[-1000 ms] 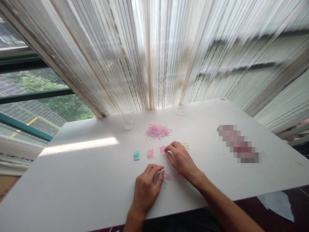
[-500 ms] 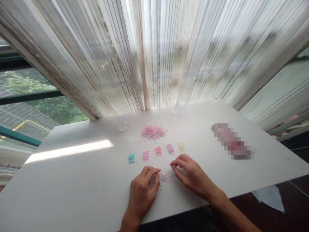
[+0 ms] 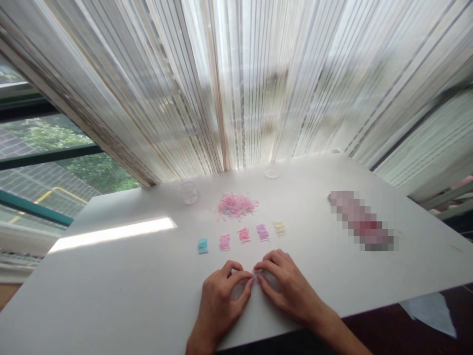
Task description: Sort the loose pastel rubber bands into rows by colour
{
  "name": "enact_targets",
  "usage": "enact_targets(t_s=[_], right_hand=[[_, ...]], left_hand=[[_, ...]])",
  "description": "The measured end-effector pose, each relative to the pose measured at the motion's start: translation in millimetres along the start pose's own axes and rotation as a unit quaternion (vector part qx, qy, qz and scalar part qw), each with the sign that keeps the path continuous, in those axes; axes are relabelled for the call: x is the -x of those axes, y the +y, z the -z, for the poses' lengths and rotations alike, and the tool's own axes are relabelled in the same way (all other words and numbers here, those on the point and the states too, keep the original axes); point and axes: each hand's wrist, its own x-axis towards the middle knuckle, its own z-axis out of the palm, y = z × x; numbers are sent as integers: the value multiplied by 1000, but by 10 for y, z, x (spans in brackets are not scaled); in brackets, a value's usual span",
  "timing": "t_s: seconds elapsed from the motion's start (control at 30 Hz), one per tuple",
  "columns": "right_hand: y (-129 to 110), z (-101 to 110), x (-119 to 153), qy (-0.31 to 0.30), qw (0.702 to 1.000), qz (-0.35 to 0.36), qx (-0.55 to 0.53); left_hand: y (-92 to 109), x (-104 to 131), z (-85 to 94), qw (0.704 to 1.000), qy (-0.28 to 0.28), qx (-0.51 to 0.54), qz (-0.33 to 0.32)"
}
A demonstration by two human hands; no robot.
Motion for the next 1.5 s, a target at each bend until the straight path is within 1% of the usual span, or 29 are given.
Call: enact_targets(t_s=[0.3,0.57,0.87,1.0,1.1,1.33,1.5], right_hand=[[27,-48,14,6,1000,9,28],[42,-29,41,49,998,3,-30],[41,-29,44,52,998,23,-40],[46,-25,41,50,997,29,-43],[39,-17,39,47,997,28,-46],[55,-26,58,49,997,39,-48],[79,-43,65,64,996,39,-58]], left_hand=[[-6,-6,16,999,0,38,10],[-8,-18,16,999,13,37,4],[-7,-6,-4,997,31,59,-27],[-17,6,-8,997,30,61,-36],[-24,14,-8,997,26,65,-33],[-44,24,-11,996,35,79,-19],[-35,14,-6,995,46,82,-23]])
